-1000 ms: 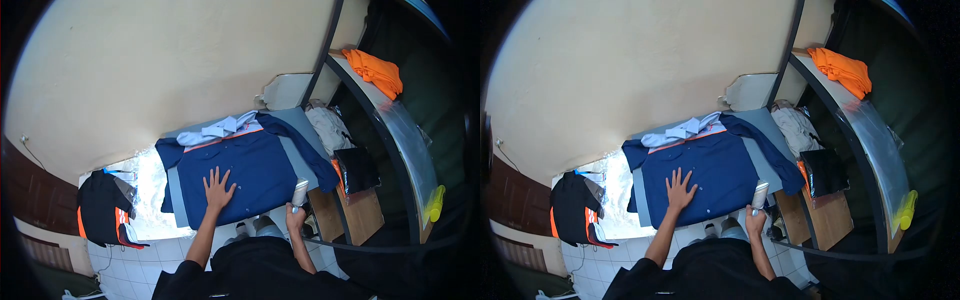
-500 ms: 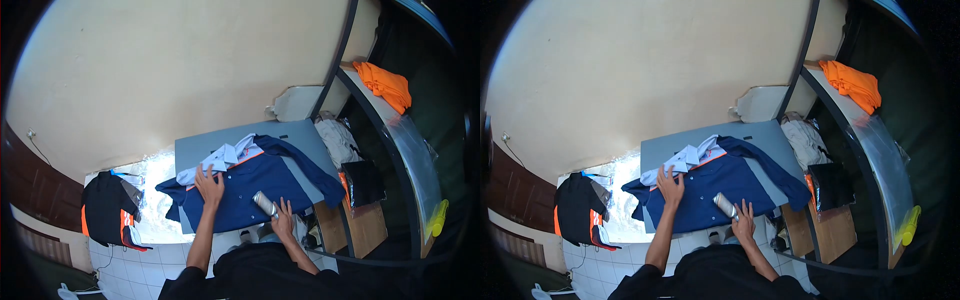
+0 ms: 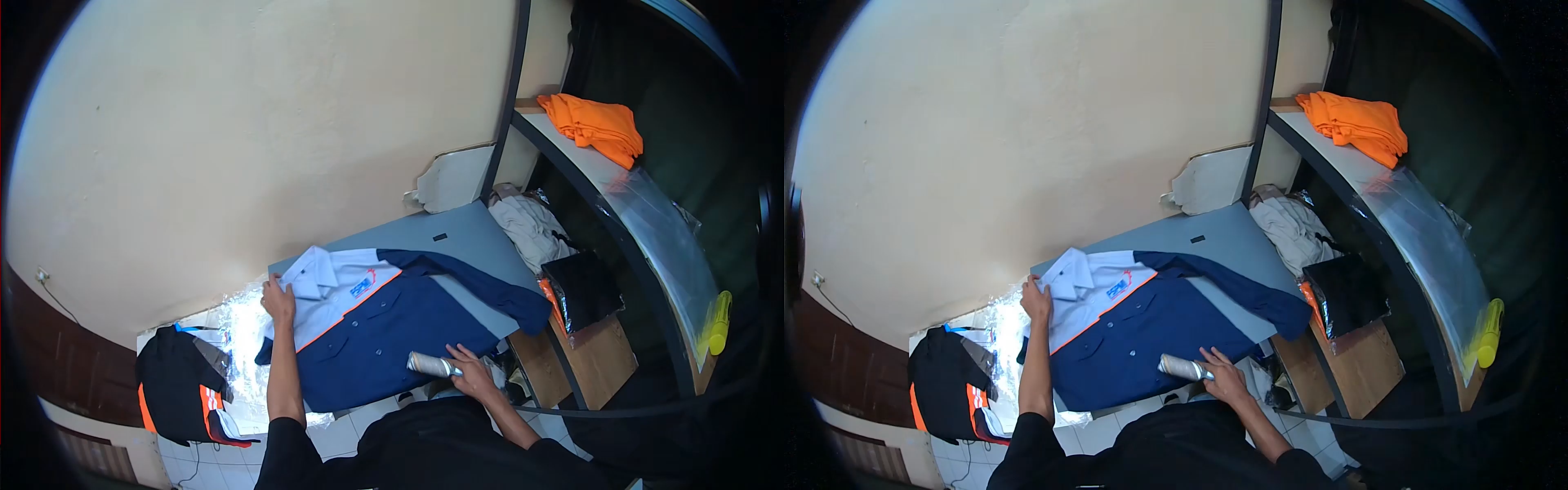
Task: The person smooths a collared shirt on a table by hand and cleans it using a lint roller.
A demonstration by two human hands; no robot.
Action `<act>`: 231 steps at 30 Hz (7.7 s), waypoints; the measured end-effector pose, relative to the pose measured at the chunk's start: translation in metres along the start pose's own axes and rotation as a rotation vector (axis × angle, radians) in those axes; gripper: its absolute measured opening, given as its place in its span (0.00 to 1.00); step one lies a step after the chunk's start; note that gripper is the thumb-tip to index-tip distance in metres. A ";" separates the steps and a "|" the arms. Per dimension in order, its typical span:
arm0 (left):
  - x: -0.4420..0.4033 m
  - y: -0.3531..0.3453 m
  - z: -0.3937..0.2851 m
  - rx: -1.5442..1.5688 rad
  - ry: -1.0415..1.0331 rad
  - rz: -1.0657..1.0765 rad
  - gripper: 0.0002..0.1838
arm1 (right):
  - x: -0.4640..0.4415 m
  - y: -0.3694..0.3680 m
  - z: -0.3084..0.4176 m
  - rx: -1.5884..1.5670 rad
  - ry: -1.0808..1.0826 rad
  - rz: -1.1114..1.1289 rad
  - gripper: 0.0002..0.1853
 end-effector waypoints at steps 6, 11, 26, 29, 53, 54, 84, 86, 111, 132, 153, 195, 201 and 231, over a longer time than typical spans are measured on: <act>0.103 -0.045 -0.083 -0.070 -0.514 -0.033 0.28 | 0.007 0.025 -0.048 -0.166 -0.198 -0.226 0.28; 0.163 -0.101 -0.108 -0.065 -0.460 0.198 0.34 | 0.015 0.083 -0.136 -0.030 -0.544 -0.804 0.16; 0.176 -0.062 -0.050 -0.193 -0.424 0.379 0.38 | -0.061 0.148 -0.215 0.108 -0.392 -0.414 0.32; 0.178 -0.057 -0.043 -0.194 -0.413 0.369 0.38 | -0.094 0.147 -0.220 0.098 -0.255 -0.353 0.35; 0.056 -0.177 -0.219 0.156 -0.586 0.409 0.17 | -0.220 0.126 -0.086 -0.039 0.086 -0.433 0.21; 0.046 -0.205 -0.218 0.178 -0.591 0.541 0.16 | -0.219 0.115 -0.084 -0.040 0.109 -0.401 0.21; 0.125 -0.214 -0.298 0.129 -0.668 0.341 0.20 | -0.246 0.168 -0.162 0.072 -0.261 -0.494 0.27; 0.139 -0.226 -0.287 0.093 -0.665 0.344 0.24 | -0.259 0.156 -0.174 0.174 -0.275 -0.399 0.28; 0.112 -0.130 -0.107 -0.072 -0.331 0.169 0.25 | -0.234 0.049 0.015 -0.362 0.085 -0.202 0.17; 0.105 -0.128 -0.090 -0.162 -0.120 0.097 0.30 | -0.256 0.054 -0.009 -0.072 -0.209 -0.411 0.16; 0.101 -0.127 -0.079 -0.074 -0.063 0.017 0.33 | -0.254 0.060 -0.014 0.001 -0.286 -0.351 0.20; 0.100 -0.130 -0.078 -0.105 -0.070 -0.008 0.32 | -0.228 0.060 -0.037 -0.056 -0.247 -0.333 0.21; 0.105 -0.122 -0.075 -0.096 -0.077 -0.008 0.32 | -0.221 0.034 0.007 -0.043 -0.012 -0.183 0.20; 0.166 -0.059 -0.010 -0.298 0.150 -0.086 0.32 | -0.198 0.034 0.009 0.010 0.094 -0.141 0.16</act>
Point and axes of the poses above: each hand's wrist, its own x-axis away from the middle knuckle, its own y-axis out of the back of the hand, z = x × y, the point moved 8 cm from there along -x, towards the middle knuckle, and after that the axes turned 7 degrees about x, right-handed, at the moved point
